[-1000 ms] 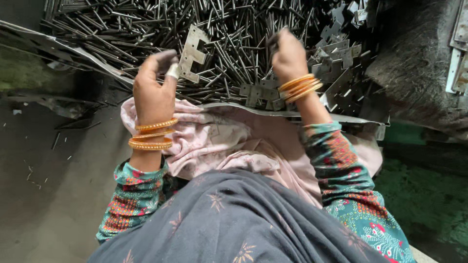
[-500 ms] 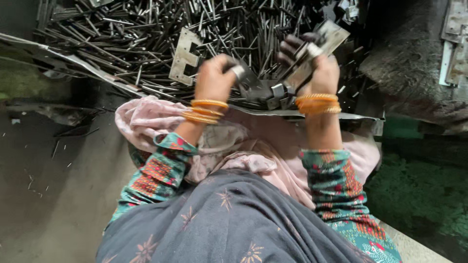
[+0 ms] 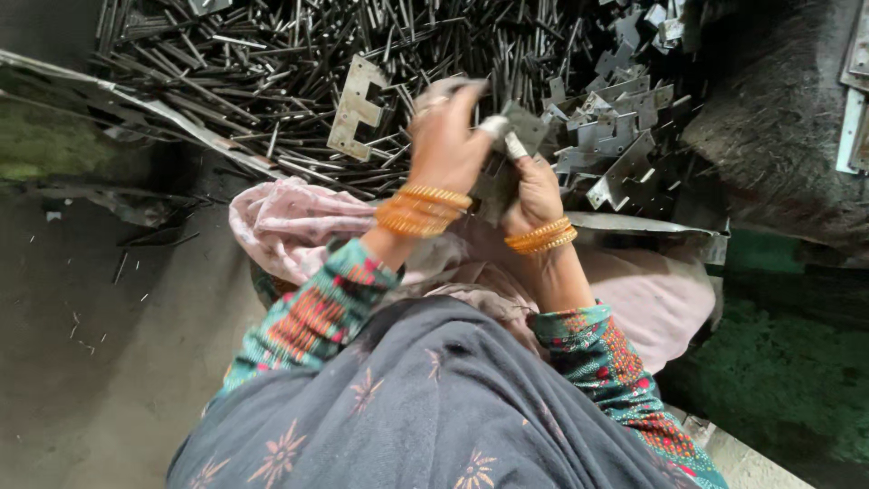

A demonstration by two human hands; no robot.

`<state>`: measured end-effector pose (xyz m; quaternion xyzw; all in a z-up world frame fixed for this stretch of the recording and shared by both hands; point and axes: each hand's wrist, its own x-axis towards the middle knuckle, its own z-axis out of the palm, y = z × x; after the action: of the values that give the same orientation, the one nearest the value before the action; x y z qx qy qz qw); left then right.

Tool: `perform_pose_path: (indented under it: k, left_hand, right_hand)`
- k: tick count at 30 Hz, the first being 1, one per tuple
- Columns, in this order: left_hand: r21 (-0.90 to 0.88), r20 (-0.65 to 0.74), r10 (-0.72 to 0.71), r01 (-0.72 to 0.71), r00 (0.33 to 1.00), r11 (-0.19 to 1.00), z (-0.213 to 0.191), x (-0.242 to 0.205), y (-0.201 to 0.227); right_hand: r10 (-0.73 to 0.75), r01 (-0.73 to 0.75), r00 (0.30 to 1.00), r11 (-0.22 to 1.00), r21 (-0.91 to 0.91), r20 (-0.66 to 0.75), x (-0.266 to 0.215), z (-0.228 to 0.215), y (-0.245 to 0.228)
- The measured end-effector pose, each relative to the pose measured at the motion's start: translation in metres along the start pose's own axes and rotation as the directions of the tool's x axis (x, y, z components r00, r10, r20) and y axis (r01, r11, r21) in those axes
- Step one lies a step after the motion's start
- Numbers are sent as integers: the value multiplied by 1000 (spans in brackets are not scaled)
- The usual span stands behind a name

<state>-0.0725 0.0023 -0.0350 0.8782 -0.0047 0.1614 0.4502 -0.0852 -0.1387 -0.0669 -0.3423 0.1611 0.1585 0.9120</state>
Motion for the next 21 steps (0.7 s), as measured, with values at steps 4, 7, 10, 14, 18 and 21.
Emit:
perform_pose_path:
  k: [4,7,10,14,18,21]
  left_hand:
    - [-394,212,-273,338,938,855,-49,-52,-13]
    - [-417,419,-269,448,867,791,-100,-56,-18]
    - [110,533,-226,199,815,974,-139,-46,-34]
    - [-144,563,56,31,824,989,-122,-31,-49]
    - [657,-91,-26,79,996,749,-93,-13,-64]
    - [689,-144,-60,144,988,710,-106,-16,-82]
  right_hand:
    - [-118,139,985,974,-179,124,1,27,28]
    - [-222,312,943,845,-435,246,-9,48,30]
    - [-247,552,833,335,-763,495,-29,62,11]
    - [37,507,854,-287,-813,519,-45,55,-19]
    - [-339,535,779,-81,-841,528,-31,-23,-81]
    - [-765,351,616,55,-935,186,-4,-133,-171]
